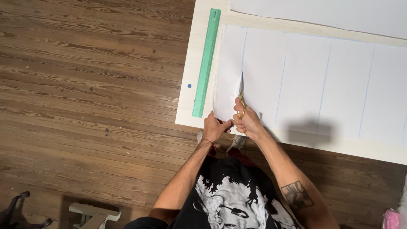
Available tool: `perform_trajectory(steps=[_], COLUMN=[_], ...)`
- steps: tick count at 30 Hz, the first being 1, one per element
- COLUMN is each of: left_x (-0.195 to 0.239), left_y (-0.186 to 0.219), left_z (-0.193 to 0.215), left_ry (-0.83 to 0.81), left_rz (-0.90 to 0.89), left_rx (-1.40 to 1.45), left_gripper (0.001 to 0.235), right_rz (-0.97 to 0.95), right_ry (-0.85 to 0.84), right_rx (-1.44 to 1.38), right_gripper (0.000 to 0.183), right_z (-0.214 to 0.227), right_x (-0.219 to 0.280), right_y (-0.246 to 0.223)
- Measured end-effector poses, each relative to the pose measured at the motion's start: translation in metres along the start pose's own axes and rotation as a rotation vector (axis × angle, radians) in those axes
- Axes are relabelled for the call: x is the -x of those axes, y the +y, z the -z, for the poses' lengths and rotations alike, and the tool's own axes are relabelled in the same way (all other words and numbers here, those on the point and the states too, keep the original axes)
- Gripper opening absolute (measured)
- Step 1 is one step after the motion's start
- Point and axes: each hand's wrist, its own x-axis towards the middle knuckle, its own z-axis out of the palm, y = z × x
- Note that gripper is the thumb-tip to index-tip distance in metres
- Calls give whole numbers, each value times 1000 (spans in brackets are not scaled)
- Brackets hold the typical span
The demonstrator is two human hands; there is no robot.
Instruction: Cutting a large sheet of white material along marked lines using scissors
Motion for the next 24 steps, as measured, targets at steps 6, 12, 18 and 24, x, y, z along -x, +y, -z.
perform_trajectory(steps=[6, 12, 18, 24], left_x=[-5, 3, -8, -6], left_y=[-8, 3, -10, -9], left_z=[-3, -1, -2, 0], left_ry=[-5, -1, -13, -17], left_rz=[0, 28, 33, 38], left_rx=[10, 11, 8, -11], left_gripper=[54, 53, 53, 54], right_rz=[-11, -1, 12, 30], right_ry=[1, -2, -2, 4], right_rx=[51, 62, 60, 74], right_gripper=[64, 63, 62, 62], right_z=[6, 8, 8, 8], right_x=[-16, -26, -37, -46], right_y=[-8, -15, -23, -36])
